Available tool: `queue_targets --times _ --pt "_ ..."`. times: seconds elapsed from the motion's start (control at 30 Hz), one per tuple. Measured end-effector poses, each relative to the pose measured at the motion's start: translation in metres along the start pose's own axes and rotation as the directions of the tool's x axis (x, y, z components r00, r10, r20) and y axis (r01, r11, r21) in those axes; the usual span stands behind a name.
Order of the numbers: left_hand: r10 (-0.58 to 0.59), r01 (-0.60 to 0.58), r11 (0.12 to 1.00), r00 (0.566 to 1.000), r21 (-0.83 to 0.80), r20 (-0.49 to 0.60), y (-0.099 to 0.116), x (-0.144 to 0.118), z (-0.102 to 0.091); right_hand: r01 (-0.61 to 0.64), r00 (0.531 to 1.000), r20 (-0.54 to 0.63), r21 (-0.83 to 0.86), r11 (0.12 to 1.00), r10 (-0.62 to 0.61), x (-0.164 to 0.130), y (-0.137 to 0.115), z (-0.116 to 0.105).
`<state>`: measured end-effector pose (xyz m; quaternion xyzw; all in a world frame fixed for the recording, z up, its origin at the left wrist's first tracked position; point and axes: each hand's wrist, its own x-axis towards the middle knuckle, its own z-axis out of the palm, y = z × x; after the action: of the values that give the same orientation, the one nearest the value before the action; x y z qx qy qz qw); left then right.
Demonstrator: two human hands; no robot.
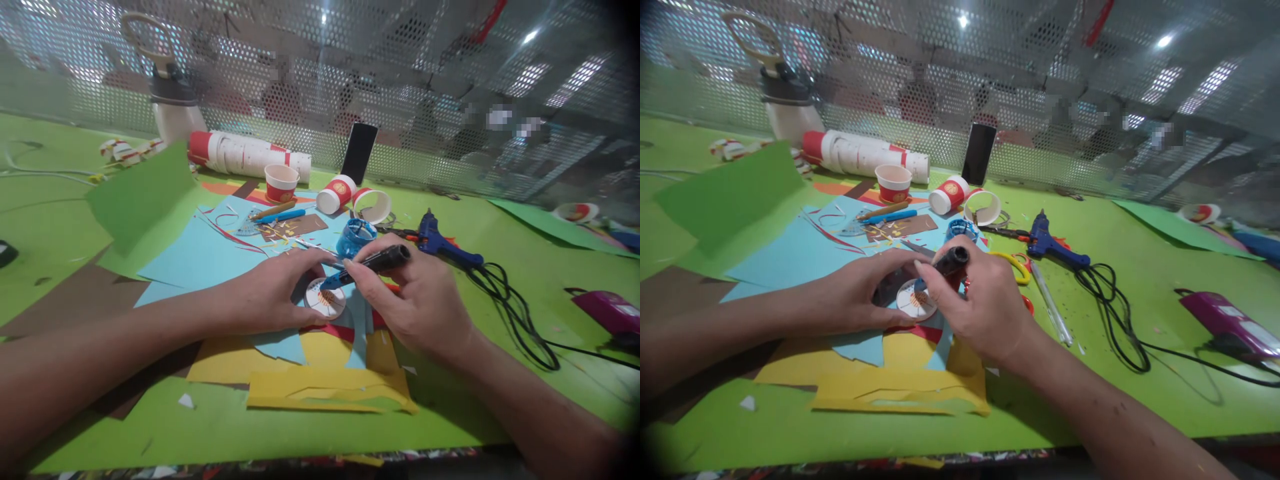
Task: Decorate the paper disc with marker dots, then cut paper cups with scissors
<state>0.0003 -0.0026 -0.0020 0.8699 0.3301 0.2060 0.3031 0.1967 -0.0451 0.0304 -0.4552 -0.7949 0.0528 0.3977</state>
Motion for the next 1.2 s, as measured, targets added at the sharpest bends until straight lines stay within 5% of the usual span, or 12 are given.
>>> queue_targets --times 0.77,1.0,1.2 --pt "0.024 -0.024 1.0 1.0 0.0 -0.006 0.001 0.002 0.0 -0.025 0.991 -0.131 0.042 0.999 0.03 -0.005 0.005 0.008" --pt "0.004 -0.004 1.0 1.0 0.014 -0.031 -0.004 0.0 0.002 -0.049 0.934 -0.348 0.096 0.994 0.08 -0.008 0.001 -0.003" --pt "0.01 -0.009 1.0 1.0 0.022 -0.024 -0.002 0.0 0.001 -0.069 0.934 -0.344 0.091 0.993 0.097 -0.004 0.002 -0.004"
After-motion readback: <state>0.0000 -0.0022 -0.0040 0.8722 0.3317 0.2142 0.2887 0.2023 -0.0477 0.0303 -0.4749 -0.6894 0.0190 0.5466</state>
